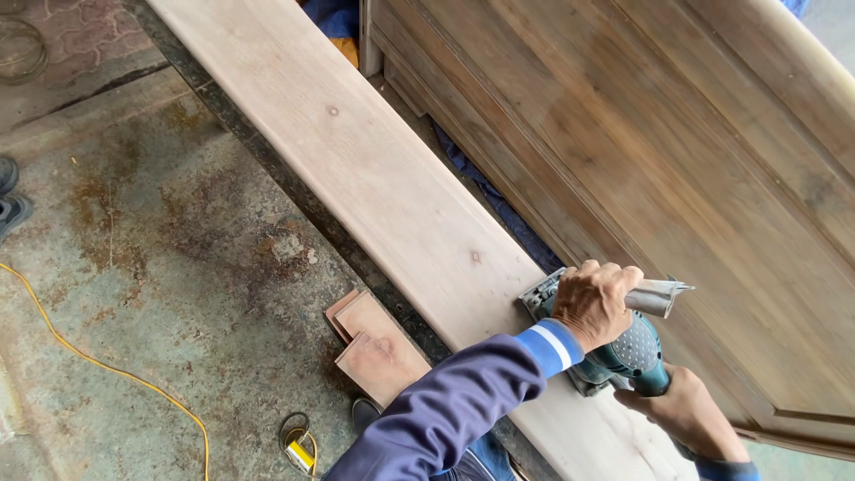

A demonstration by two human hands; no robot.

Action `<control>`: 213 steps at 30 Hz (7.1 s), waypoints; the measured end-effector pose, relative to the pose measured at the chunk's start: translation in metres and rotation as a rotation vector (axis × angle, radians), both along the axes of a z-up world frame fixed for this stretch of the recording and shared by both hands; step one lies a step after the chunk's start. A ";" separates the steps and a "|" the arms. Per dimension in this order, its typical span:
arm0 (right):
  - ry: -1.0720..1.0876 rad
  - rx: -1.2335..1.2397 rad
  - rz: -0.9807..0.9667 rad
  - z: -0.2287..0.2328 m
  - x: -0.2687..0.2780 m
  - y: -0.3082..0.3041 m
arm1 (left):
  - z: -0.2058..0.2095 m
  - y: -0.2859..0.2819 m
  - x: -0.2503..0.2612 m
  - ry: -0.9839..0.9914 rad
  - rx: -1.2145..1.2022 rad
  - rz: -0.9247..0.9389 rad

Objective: Sanding a large wood plank using an electric orbital sander and sandpaper.

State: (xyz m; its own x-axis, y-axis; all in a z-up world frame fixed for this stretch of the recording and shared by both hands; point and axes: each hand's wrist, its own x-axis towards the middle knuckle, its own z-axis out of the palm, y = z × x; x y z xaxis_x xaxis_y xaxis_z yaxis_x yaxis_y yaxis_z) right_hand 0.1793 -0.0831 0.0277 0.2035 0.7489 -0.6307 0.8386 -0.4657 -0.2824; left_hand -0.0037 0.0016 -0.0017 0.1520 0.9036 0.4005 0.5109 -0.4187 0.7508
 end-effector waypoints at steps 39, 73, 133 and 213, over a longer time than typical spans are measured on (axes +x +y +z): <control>0.169 0.116 0.275 0.021 -0.245 0.240 | -0.012 0.221 -0.239 0.073 -0.030 0.419; 0.099 0.043 0.169 -0.002 -0.100 0.034 | 0.004 0.008 -0.108 0.034 -0.113 0.224; 0.238 0.290 0.428 0.006 -0.221 0.026 | -0.028 0.010 -0.230 0.041 -0.169 0.296; 0.134 0.056 0.054 0.014 -0.075 0.017 | 0.000 0.013 -0.069 0.001 -0.135 0.152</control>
State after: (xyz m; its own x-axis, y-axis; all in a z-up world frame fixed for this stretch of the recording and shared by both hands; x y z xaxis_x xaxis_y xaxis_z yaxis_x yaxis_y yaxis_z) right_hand 0.1042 -0.0659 0.0413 0.0787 0.7916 -0.6060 0.8153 -0.4009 -0.4178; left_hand -0.0726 0.0143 -0.0019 0.0105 0.9616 0.2742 0.5614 -0.2326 0.7942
